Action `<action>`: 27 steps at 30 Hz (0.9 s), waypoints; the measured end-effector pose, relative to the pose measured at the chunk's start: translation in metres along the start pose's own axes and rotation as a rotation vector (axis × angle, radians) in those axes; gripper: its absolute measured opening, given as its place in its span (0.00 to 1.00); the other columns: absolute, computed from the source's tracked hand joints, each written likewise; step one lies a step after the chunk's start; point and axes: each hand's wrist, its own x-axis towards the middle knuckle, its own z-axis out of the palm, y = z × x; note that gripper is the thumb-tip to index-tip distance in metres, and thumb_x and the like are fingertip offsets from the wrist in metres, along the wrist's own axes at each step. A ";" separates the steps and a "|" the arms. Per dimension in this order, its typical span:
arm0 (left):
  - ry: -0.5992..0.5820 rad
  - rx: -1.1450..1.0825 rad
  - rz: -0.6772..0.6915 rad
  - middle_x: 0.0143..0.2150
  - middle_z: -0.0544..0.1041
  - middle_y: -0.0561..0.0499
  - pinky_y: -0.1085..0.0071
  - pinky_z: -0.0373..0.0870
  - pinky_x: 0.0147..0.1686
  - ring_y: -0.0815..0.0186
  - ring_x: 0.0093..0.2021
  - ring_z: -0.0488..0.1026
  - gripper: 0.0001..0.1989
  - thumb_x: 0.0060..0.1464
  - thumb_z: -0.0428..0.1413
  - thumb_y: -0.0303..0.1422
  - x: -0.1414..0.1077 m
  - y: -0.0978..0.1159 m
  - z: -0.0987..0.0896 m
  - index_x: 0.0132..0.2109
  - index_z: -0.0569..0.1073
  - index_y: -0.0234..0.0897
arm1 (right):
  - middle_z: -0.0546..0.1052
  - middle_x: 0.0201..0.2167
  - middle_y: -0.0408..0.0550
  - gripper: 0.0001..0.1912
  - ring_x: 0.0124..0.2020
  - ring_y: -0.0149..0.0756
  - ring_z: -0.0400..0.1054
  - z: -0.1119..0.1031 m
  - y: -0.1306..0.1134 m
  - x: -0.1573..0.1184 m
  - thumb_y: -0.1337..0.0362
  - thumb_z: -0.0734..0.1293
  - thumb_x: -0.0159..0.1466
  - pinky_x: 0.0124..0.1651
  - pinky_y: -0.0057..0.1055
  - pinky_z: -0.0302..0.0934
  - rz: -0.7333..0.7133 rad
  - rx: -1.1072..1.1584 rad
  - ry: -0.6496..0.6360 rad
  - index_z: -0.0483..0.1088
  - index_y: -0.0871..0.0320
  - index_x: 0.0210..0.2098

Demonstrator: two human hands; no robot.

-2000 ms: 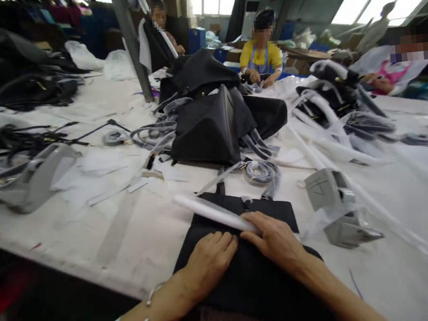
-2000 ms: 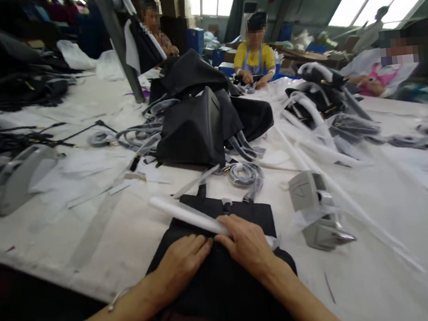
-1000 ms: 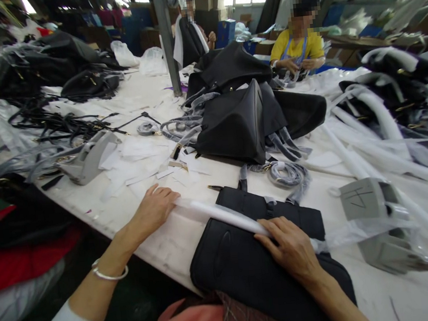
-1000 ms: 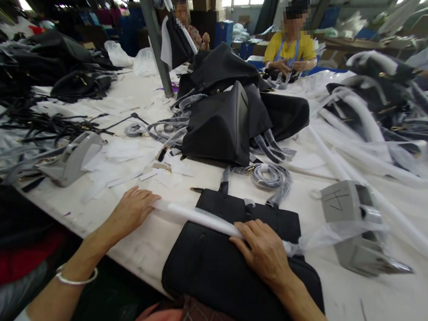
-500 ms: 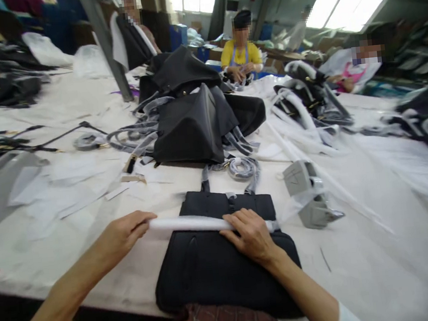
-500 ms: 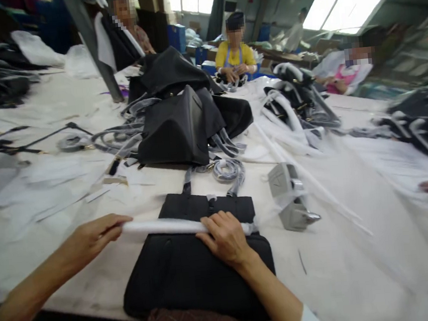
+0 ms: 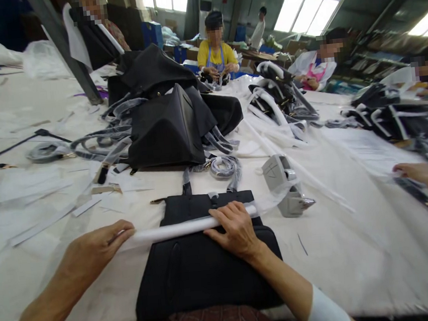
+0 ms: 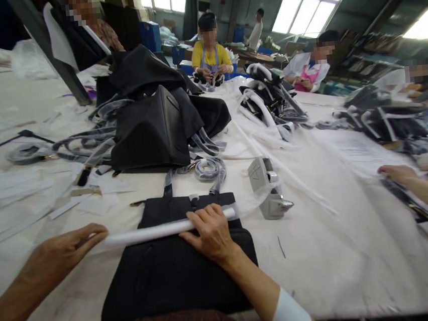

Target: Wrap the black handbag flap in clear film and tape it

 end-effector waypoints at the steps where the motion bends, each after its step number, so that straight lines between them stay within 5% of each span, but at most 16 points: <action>1: 0.022 0.103 0.012 0.29 0.77 0.53 0.72 0.58 0.24 0.64 0.26 0.73 0.22 0.65 0.41 0.46 -0.001 0.003 0.001 0.36 0.75 0.43 | 0.78 0.39 0.51 0.21 0.41 0.45 0.67 0.000 0.000 0.000 0.50 0.67 0.64 0.50 0.44 0.55 -0.005 0.004 -0.001 0.70 0.58 0.50; 4: 0.060 0.341 -0.004 0.23 0.74 0.51 0.69 0.51 0.22 0.62 0.23 0.70 0.18 0.64 0.47 0.43 -0.004 0.018 0.002 0.33 0.74 0.40 | 0.77 0.40 0.51 0.22 0.41 0.44 0.67 -0.001 -0.001 -0.002 0.51 0.67 0.64 0.51 0.43 0.55 -0.050 0.013 0.017 0.70 0.58 0.52; 8: 0.088 0.346 -0.042 0.25 0.73 0.50 0.68 0.57 0.29 0.61 0.29 0.70 0.12 0.58 0.59 0.41 0.003 0.027 0.002 0.32 0.74 0.38 | 0.77 0.38 0.50 0.17 0.39 0.43 0.67 0.004 0.006 -0.004 0.58 0.66 0.67 0.45 0.39 0.56 -0.116 -0.032 0.050 0.70 0.58 0.53; 14: 0.008 0.141 -0.020 0.30 0.73 0.50 0.66 0.60 0.41 0.61 0.36 0.70 0.12 0.58 0.60 0.41 -0.003 -0.021 -0.012 0.31 0.74 0.37 | 0.76 0.37 0.50 0.17 0.37 0.43 0.67 0.008 0.017 -0.005 0.56 0.62 0.69 0.42 0.40 0.55 -0.087 -0.130 0.082 0.71 0.58 0.51; 19: -0.070 0.067 -0.255 0.34 0.76 0.50 0.69 0.61 0.39 0.62 0.38 0.71 0.09 0.62 0.52 0.36 -0.025 -0.061 -0.032 0.36 0.75 0.39 | 0.77 0.37 0.52 0.19 0.38 0.46 0.67 0.008 0.017 -0.005 0.53 0.59 0.70 0.41 0.41 0.55 -0.067 -0.162 0.075 0.72 0.59 0.49; 24: 0.023 0.139 -0.666 0.30 0.75 0.52 0.72 0.57 0.30 0.61 0.32 0.72 0.14 0.61 0.50 0.45 -0.036 -0.074 -0.056 0.38 0.72 0.41 | 0.76 0.37 0.52 0.19 0.38 0.46 0.67 0.009 0.019 -0.006 0.53 0.59 0.70 0.41 0.41 0.54 -0.077 -0.167 0.061 0.73 0.59 0.49; 27: 0.081 0.286 -0.770 0.30 0.76 0.50 0.71 0.53 0.28 0.59 0.33 0.73 0.18 0.61 0.48 0.49 -0.032 -0.079 -0.064 0.36 0.72 0.40 | 0.76 0.37 0.52 0.19 0.38 0.46 0.66 0.009 0.020 -0.006 0.53 0.59 0.70 0.40 0.40 0.54 -0.098 -0.173 0.063 0.73 0.59 0.49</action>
